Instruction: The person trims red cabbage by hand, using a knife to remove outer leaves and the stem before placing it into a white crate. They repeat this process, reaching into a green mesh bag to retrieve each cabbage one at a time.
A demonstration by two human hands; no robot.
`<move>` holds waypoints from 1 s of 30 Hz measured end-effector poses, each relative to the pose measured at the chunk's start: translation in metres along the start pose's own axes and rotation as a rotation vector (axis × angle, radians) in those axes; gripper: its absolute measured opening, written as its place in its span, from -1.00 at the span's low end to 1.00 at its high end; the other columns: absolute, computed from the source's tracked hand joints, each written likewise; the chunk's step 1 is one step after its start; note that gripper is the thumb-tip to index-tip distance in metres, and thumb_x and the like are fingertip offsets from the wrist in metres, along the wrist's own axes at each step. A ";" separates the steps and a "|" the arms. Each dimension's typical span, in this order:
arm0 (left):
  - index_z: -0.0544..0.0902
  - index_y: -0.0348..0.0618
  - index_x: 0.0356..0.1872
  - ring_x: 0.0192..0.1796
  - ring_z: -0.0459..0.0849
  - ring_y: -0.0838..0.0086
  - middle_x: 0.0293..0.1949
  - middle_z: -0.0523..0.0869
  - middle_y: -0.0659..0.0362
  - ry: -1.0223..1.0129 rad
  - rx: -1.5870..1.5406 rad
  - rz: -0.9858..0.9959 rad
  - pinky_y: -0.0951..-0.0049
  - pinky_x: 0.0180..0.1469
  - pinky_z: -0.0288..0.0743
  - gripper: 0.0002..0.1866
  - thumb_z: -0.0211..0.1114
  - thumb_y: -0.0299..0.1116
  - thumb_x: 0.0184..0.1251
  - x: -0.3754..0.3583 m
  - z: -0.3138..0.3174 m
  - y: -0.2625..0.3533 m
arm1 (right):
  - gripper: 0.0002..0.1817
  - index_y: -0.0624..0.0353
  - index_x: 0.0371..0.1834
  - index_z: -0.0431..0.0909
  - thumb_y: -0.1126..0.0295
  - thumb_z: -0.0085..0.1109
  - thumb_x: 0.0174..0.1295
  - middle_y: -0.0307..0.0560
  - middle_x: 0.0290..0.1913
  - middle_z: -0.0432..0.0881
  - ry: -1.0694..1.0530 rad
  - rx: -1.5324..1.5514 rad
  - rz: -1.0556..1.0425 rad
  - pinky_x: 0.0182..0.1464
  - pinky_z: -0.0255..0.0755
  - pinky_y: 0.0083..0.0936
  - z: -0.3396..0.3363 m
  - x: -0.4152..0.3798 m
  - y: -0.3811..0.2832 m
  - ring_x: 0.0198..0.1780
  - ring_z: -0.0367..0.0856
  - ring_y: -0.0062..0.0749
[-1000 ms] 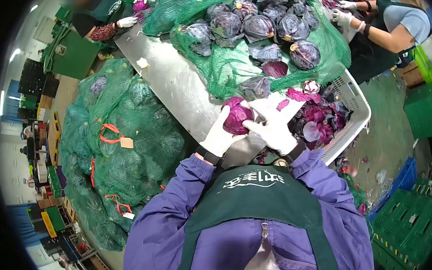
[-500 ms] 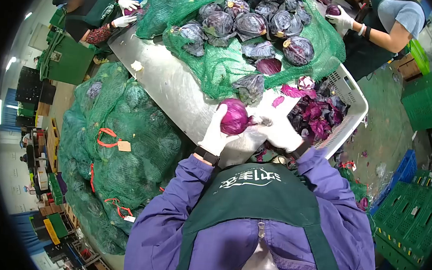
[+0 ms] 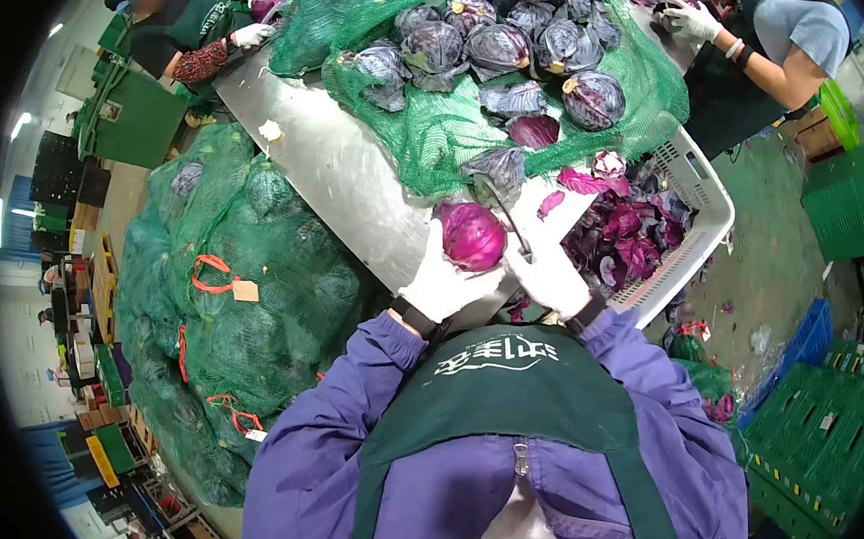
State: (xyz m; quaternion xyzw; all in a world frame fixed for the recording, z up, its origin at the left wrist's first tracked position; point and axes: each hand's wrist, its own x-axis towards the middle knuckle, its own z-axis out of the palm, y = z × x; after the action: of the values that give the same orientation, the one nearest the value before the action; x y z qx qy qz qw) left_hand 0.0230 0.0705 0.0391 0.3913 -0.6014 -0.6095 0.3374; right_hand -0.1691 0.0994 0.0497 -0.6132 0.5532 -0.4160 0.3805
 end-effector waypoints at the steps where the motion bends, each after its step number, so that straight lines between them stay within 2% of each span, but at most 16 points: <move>1: 0.30 -0.17 0.31 0.08 0.60 0.09 0.19 0.47 -0.14 -0.130 -0.678 -0.475 0.09 0.19 0.49 -0.23 0.08 0.26 0.32 -0.003 -0.016 -0.026 | -0.48 0.18 0.33 0.35 0.52 0.05 0.25 -0.03 -0.01 0.54 -0.019 0.014 0.005 -0.11 0.46 -0.49 0.004 0.001 0.013 -0.18 0.52 -0.46; 2: 0.32 -0.27 0.26 0.00 0.66 0.11 0.13 0.51 -0.20 -0.261 -1.355 -0.949 0.14 0.13 0.55 -0.22 0.22 0.20 0.28 -0.005 -0.024 -0.039 | -0.48 0.16 0.37 0.31 0.51 0.02 0.31 -0.13 -0.12 0.52 -0.036 0.029 0.009 -0.21 0.45 -0.56 0.008 0.004 0.027 -0.30 0.47 -0.60; 3: 0.32 -0.33 0.22 -0.10 0.68 0.10 -0.03 0.56 -0.17 0.036 -0.893 -1.188 0.21 0.07 0.59 -0.17 0.48 0.04 0.10 -0.001 -0.012 0.015 | -0.50 0.17 0.35 0.33 0.54 -0.01 0.31 -0.16 -0.20 0.51 -0.117 0.177 0.124 -0.25 0.45 -0.56 0.007 0.007 0.031 -0.31 0.47 -0.60; 4: 0.32 -0.33 0.22 -0.10 0.68 0.10 -0.03 0.56 -0.17 0.033 -0.893 -1.190 0.21 0.07 0.59 -0.17 0.48 0.04 0.10 -0.005 -0.012 -0.001 | -0.53 0.18 0.31 0.36 0.55 -0.01 0.30 -0.19 -0.27 0.50 -0.115 0.245 0.270 -0.28 0.44 -0.57 0.005 0.005 0.034 -0.33 0.48 -0.58; 6: 0.55 -0.37 -0.02 -0.03 0.63 0.20 -0.20 0.63 -0.02 0.123 0.372 -0.425 0.34 0.10 0.52 -0.31 0.59 -0.06 -0.06 -0.011 -0.016 -0.048 | -0.57 0.19 0.27 0.39 0.56 -0.03 0.31 -0.22 -0.28 0.51 -0.198 0.140 0.476 -0.28 0.44 -0.59 -0.001 0.007 0.036 -0.36 0.48 -0.59; 7: 0.46 -0.31 0.17 0.10 0.53 0.18 -0.01 0.52 -0.08 0.186 0.810 -0.337 0.29 0.16 0.46 -0.14 0.60 -0.03 -0.13 -0.011 -0.018 -0.053 | -0.57 0.19 0.27 0.39 0.56 -0.03 0.31 -0.22 -0.28 0.51 -0.197 0.136 0.477 -0.28 0.44 -0.59 0.001 0.006 0.044 -0.36 0.48 -0.59; 8: 0.46 -0.31 0.17 0.10 0.53 0.18 -0.01 0.52 -0.08 0.186 0.807 -0.336 0.29 0.16 0.46 -0.14 0.60 -0.03 -0.13 -0.009 -0.015 -0.053 | -0.58 0.19 0.26 0.40 0.55 -0.02 0.32 -0.20 -0.26 0.53 -0.177 0.214 0.335 -0.28 0.44 -0.59 0.004 0.007 0.049 -0.37 0.48 -0.59; 10: 0.26 -0.21 0.37 0.16 0.44 0.15 0.11 0.36 -0.08 0.265 0.420 0.147 0.21 0.19 0.41 0.09 0.63 0.00 -0.23 -0.002 -0.007 -0.057 | -0.59 0.19 0.25 0.41 0.54 -0.01 0.32 -0.18 -0.25 0.56 -0.156 0.291 0.199 -0.28 0.45 -0.58 0.007 0.004 0.062 -0.38 0.48 -0.59; 11: 0.07 -0.11 0.47 0.14 0.43 0.06 0.11 0.31 -0.09 0.210 0.631 0.121 0.15 0.20 0.39 0.24 0.64 0.02 -0.28 0.000 -0.005 -0.046 | -0.59 0.20 0.25 0.41 0.53 0.00 0.32 -0.12 -0.22 0.59 -0.181 0.308 0.270 -0.25 0.47 -0.54 0.004 0.005 0.052 -0.34 0.53 -0.52; 13: 0.09 -0.14 0.46 0.19 0.39 0.02 0.14 0.29 -0.11 0.166 0.673 0.000 0.12 0.25 0.35 0.22 0.63 0.02 -0.26 0.006 0.002 -0.025 | -0.59 0.20 0.25 0.41 0.52 0.02 0.32 -0.05 -0.19 0.63 -0.206 0.323 0.339 -0.22 0.49 -0.50 0.007 0.006 0.052 -0.31 0.57 -0.45; 15: 0.14 -0.15 0.42 0.25 0.32 -0.06 0.18 0.27 -0.16 0.104 0.768 -0.155 0.08 0.33 0.28 0.18 0.63 -0.02 -0.28 0.012 0.009 -0.018 | -0.54 0.14 0.29 0.37 0.31 0.05 0.34 0.22 0.03 0.60 -0.018 -0.133 0.015 -0.05 0.54 -0.20 0.014 0.005 0.056 -0.09 0.66 0.08; 18: 0.15 -0.20 0.40 0.26 0.31 -0.10 0.20 0.28 -0.19 0.241 0.904 0.050 0.06 0.34 0.27 0.15 0.61 -0.10 -0.30 0.018 0.022 -0.033 | -0.46 0.12 0.32 0.32 0.12 0.05 0.34 0.32 0.02 0.57 -0.072 -0.303 0.125 -0.09 0.55 -0.12 0.008 0.001 0.022 -0.13 0.63 0.21; 22: 0.14 -0.33 0.37 0.27 0.26 -0.13 0.21 0.26 -0.21 0.163 0.669 0.044 0.04 0.32 0.27 0.10 0.54 -0.18 -0.27 0.028 0.030 -0.038 | -0.44 0.11 0.31 0.29 0.06 0.03 0.34 0.37 -0.09 0.56 -0.015 -0.381 0.247 -0.18 0.55 -0.08 0.012 -0.003 0.021 -0.20 0.62 0.24; 26: 0.21 -0.27 0.32 0.24 0.29 -0.13 0.18 0.28 -0.21 0.228 0.779 0.075 0.00 0.28 0.25 -0.01 0.52 -0.21 -0.22 0.032 0.044 -0.029 | -0.59 0.25 0.16 0.41 0.22 -0.05 0.38 0.32 -0.23 0.59 0.001 -0.455 0.196 -0.19 0.49 -0.07 0.011 0.000 0.021 -0.25 0.60 0.19; 27: 0.23 -0.24 0.30 0.23 0.28 -0.14 0.17 0.29 -0.20 0.244 0.781 0.084 -0.02 0.27 0.23 -0.04 0.52 -0.23 -0.23 0.032 0.046 -0.031 | -0.64 0.25 0.09 0.47 0.24 -0.09 0.40 0.29 -0.24 0.60 0.012 -0.675 -0.177 -0.20 0.50 -0.07 0.013 0.002 0.042 -0.28 0.60 0.18; 30: 0.26 -0.18 0.29 0.22 0.27 -0.16 0.17 0.30 -0.19 0.218 0.761 0.202 -0.04 0.28 0.21 -0.06 0.53 -0.24 -0.23 0.030 0.048 -0.025 | -0.67 0.24 0.06 0.49 0.27 -0.13 0.41 0.26 -0.23 0.61 0.010 -0.602 -0.045 -0.18 0.50 -0.09 0.006 0.012 0.059 -0.28 0.61 0.17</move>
State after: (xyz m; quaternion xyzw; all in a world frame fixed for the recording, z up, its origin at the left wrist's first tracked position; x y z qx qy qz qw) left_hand -0.0322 0.0680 0.0106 0.4895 -0.7800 -0.2623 0.2883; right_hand -0.1842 0.0813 -0.0058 -0.7085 0.6397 -0.2448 0.1698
